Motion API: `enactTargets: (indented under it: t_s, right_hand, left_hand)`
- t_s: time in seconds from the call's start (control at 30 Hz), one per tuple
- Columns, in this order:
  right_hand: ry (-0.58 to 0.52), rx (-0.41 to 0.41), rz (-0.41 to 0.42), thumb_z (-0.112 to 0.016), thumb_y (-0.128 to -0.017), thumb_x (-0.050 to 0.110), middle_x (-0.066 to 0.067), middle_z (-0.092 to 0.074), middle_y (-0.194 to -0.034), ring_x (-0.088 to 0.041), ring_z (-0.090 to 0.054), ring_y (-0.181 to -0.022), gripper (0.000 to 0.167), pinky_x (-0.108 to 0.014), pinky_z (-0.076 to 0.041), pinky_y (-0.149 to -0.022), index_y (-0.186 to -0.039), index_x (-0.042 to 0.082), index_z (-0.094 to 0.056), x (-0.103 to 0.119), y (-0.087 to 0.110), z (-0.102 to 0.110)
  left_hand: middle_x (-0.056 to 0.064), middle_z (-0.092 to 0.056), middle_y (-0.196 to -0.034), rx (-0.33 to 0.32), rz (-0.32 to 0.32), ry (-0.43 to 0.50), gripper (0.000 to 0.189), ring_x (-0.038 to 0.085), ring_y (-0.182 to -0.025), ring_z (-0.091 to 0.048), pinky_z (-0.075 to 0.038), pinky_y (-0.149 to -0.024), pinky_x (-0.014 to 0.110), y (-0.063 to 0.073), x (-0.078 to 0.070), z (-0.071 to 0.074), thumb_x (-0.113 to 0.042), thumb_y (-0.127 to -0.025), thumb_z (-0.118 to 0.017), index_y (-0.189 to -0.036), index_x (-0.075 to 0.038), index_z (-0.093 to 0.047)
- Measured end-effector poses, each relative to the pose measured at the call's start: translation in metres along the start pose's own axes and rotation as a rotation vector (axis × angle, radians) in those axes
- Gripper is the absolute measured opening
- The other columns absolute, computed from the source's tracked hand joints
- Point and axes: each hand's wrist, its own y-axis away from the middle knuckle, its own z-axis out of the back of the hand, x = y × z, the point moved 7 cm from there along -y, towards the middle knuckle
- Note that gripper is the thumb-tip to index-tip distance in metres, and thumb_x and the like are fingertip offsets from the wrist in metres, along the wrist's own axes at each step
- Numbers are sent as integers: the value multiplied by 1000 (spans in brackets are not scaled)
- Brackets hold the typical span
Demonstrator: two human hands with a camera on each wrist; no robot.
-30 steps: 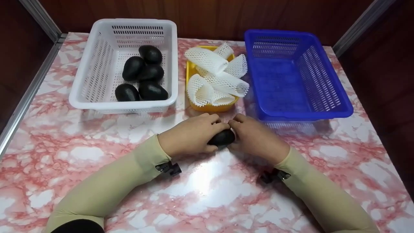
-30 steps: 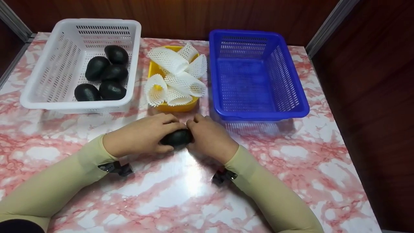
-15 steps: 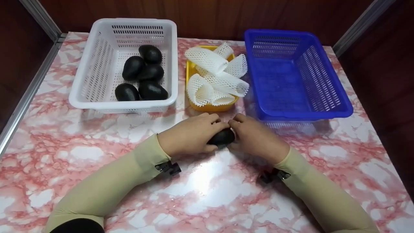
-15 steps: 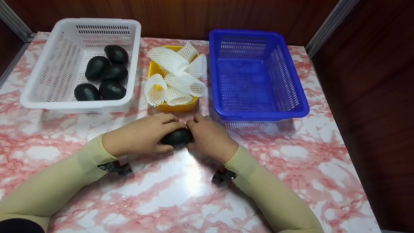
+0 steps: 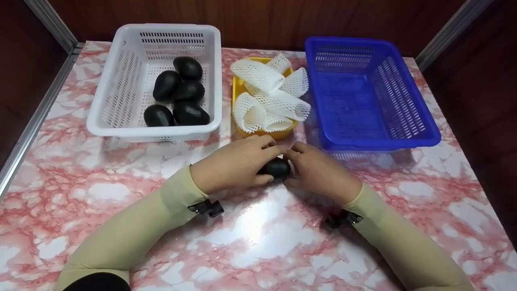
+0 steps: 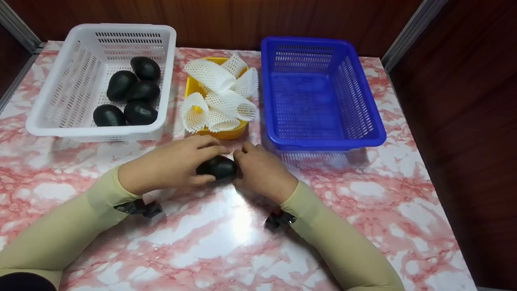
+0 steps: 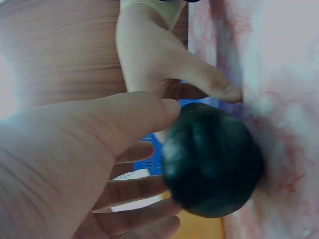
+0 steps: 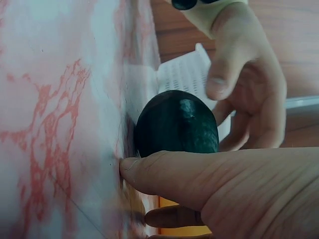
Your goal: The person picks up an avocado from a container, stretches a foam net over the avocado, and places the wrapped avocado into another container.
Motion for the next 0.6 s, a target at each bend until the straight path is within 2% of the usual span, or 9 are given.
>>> enactTargets:
  t_s: [0.23,0.33,0.43,0.53,0.6]
  right_hand:
    - [14,-12,11,-90,-82,29,-11,-70,-118,-30,-69,-94,48,-49,-61,-84,-123,9,-74,1,0,0]
    - [14,-8,6,-90,-82,30,-10,-70,-118,-29,-69,-95,47,-48,-61,-85,-121,9,-74,1,0,-1]
    - [5,-12,6,-90,-82,28,-9,-70,-119,-29,-69,-96,46,-48,-61,-87,-120,9,-74,1,0,-1]
    - [-4,-18,13,-91,-82,27,-9,-70,-119,-28,-69,-97,45,-47,-62,-88,-120,9,-74,1,0,0]
    - [-5,-21,17,-91,-82,27,-9,-70,-118,-28,-69,-96,44,-46,-61,-87,-119,9,-75,1,0,0]
  left_hand:
    - [10,-68,-133,-131,-74,-14,54,27,-117,-69,-59,-105,45,2,-3,24,-31,-99,-80,-147,-12,-66]
    - [9,-68,-134,-230,-88,-14,51,26,-119,-68,-61,-99,43,5,-1,37,-29,-97,-81,-144,-13,-68]
    - [11,-67,-141,-363,-94,-37,49,28,-128,-65,-63,-97,42,7,2,51,-28,-95,-82,-140,-15,-69]
    - [17,-61,-152,-469,-83,-93,55,35,-140,-59,-60,-109,46,8,8,62,-29,-91,-87,-141,-15,-68]
    - [19,-57,-156,-504,-63,-146,61,39,-144,-55,-55,-116,48,7,13,66,-31,-88,-91,-142,-16,-67]
